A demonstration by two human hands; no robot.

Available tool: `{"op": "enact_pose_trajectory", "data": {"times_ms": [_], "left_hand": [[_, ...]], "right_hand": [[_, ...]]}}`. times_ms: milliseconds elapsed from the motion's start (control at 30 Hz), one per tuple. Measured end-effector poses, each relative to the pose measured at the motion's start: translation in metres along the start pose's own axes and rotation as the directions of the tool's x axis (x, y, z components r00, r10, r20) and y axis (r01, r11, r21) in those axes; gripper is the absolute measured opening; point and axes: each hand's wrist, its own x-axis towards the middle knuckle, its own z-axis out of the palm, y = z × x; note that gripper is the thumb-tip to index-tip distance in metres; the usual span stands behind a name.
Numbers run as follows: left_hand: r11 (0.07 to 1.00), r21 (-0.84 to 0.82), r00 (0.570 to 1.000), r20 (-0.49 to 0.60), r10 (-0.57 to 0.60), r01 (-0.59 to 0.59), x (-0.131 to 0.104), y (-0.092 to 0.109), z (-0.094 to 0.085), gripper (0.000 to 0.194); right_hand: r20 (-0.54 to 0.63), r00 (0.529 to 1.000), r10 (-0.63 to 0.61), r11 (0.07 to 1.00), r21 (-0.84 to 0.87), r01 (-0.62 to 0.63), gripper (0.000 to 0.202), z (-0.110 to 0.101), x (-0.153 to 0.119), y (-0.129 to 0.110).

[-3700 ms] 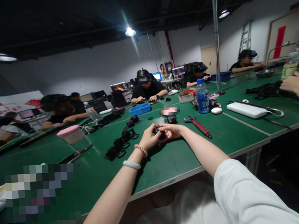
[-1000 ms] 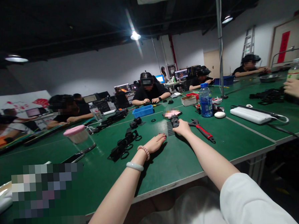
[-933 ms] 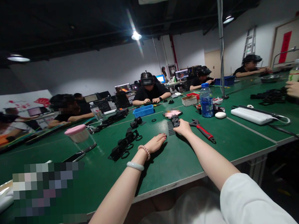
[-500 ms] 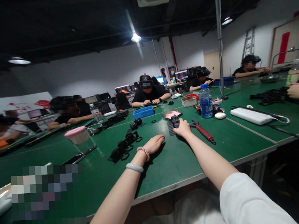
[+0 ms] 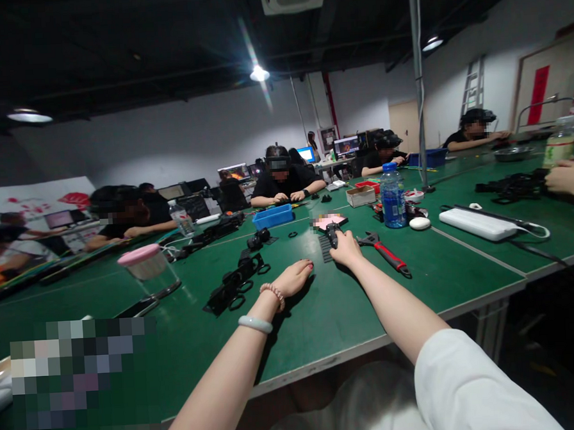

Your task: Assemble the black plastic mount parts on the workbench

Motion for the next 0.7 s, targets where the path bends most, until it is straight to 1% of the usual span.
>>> {"op": "enact_pose_trajectory", "data": {"times_ms": [133,233,300,367,433,467,500,567,633,700], "left_hand": [[1.0,0.004,1.0,-0.013,-0.025,0.025,-0.001,0.001,-0.001,0.044],[1.0,0.022,0.999,-0.038,-0.014,0.015,-0.003,0.002,-0.006,0.042],[0.997,0.071,0.994,-0.105,-0.008,0.015,-0.005,0.002,-0.013,0.04],[0.986,0.158,0.973,-0.23,-0.014,0.052,-0.009,0.0,-0.023,0.036],[0.952,0.253,0.927,-0.368,-0.071,0.173,-0.014,-0.005,-0.036,0.034],[0.923,0.292,0.898,-0.426,-0.109,0.251,-0.017,-0.009,-0.043,0.033],[0.887,0.316,0.859,-0.488,-0.153,0.337,-0.021,-0.014,-0.05,0.033],[0.802,0.326,0.77,-0.591,-0.24,0.5,-0.029,-0.026,-0.063,0.034],[0.718,0.308,0.688,-0.652,-0.319,0.625,-0.037,-0.039,-0.073,0.034],[0.617,0.245,0.578,-0.698,-0.424,0.748,-0.044,-0.05,-0.078,0.034]], "right_hand": [[0.01,1.0,0.007,1.0,-0.013,-0.007,0.049,-0.002,-0.001,-0.003],[0.032,0.999,0.023,1.0,-0.012,-0.023,0.05,-0.004,-0.001,-0.006],[0.049,0.998,0.034,0.999,-0.005,-0.034,0.05,-0.006,-0.002,-0.008],[0.056,0.998,0.035,0.999,0.004,-0.036,0.052,-0.008,-0.003,-0.009],[0.048,0.998,0.035,0.999,0.009,-0.035,0.056,-0.009,-0.003,-0.009],[0.043,0.998,0.036,0.999,0.008,-0.036,0.057,-0.01,-0.004,-0.009],[0.037,0.999,0.036,0.999,0.005,-0.037,0.059,-0.01,-0.004,-0.009],[0.026,0.999,0.033,0.999,-0.002,-0.033,0.061,-0.011,-0.004,-0.01],[0.008,1.0,0.031,1.0,-0.006,-0.031,0.064,-0.012,-0.005,-0.012],[-0.019,0.999,0.033,0.999,-0.01,-0.033,0.067,-0.014,-0.007,-0.014]]}}
